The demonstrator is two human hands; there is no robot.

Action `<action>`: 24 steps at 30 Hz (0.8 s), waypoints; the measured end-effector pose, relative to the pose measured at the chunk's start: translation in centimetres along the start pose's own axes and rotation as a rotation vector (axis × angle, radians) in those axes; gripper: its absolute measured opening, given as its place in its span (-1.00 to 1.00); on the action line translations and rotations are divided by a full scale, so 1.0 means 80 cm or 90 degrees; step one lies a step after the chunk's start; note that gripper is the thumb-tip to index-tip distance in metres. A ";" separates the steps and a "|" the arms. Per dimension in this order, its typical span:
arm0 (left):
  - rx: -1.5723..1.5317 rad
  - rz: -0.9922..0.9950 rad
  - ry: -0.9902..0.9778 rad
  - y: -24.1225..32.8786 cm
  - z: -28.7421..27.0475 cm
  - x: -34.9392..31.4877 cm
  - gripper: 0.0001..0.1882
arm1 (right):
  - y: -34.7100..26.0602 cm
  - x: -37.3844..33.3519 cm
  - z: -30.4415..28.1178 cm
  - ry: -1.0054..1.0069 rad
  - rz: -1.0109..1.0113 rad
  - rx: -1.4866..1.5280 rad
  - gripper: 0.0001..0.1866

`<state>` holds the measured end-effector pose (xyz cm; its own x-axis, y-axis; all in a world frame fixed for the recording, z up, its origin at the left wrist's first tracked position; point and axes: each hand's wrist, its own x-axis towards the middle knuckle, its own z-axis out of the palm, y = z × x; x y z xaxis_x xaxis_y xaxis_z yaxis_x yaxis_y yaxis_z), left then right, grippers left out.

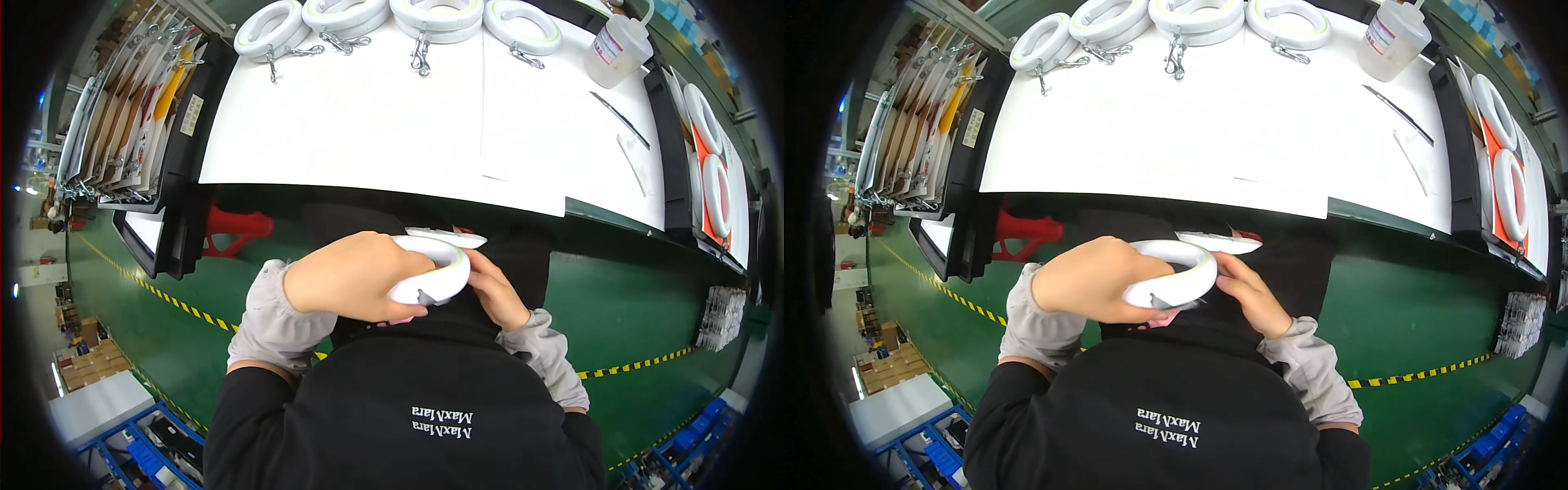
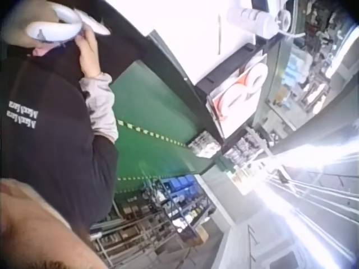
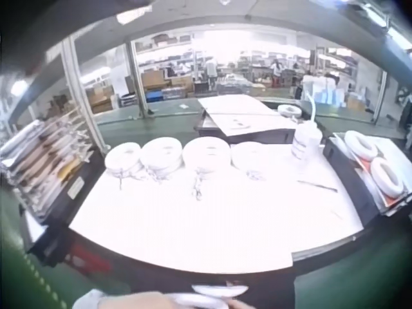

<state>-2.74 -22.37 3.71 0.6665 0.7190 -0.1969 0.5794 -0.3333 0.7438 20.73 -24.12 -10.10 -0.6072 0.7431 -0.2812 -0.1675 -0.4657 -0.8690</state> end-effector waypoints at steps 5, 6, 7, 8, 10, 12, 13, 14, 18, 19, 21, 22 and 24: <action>0.098 0.116 0.109 0.028 -0.035 0.000 -0.62 | -0.046 -0.005 0.014 -0.135 -0.017 0.156 -0.24; 0.122 0.141 0.152 0.031 -0.041 0.004 -0.59 | -0.058 -0.005 0.017 -0.164 -0.047 0.141 -0.18; 0.146 0.169 0.195 0.034 -0.048 0.009 -0.56 | -0.059 -0.003 0.013 -0.192 -0.085 0.208 -0.16; 0.182 0.191 0.245 0.032 -0.052 0.019 -0.49 | -0.062 0.000 0.008 -0.220 -0.124 0.274 -0.15; 0.279 0.164 0.258 0.027 -0.065 0.041 -0.47 | -0.109 0.018 0.009 -0.219 -0.179 0.218 -0.30; 0.331 0.190 0.271 0.018 -0.081 0.064 -0.50 | -0.146 0.021 0.016 -0.061 -0.178 0.112 -0.45; 0.340 0.205 0.279 0.016 -0.087 0.071 -0.50 | -0.159 0.023 0.015 0.029 -0.177 0.055 -0.52; 0.347 0.235 0.317 0.015 -0.093 0.078 -0.50 | -0.170 0.025 0.014 0.121 -0.176 -0.001 -0.58; 0.413 0.198 0.319 0.008 -0.105 0.115 -0.47 | -0.197 0.046 -0.024 0.377 -0.497 -0.492 -0.83; 0.421 0.186 0.287 -0.001 -0.101 0.127 -0.45 | -0.204 0.053 -0.035 0.384 -0.498 -0.498 -0.83; 0.397 0.203 0.204 -0.022 -0.094 0.152 -0.46 | -0.200 0.071 -0.067 0.413 -0.564 -0.817 -0.79; 0.379 0.215 0.131 -0.036 -0.092 0.158 -0.46 | -0.193 0.080 -0.076 0.358 -0.502 -0.808 -0.74; 0.250 0.385 0.206 -0.058 -0.103 0.165 -0.57 | -0.176 0.084 -0.084 0.365 -0.501 -0.866 -0.71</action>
<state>-0.50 -6.27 2.94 0.7842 0.4658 0.4099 0.3232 -0.8706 0.3710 24.23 -9.31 -2.47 -0.3131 0.7880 0.5302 0.6642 0.5807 -0.4708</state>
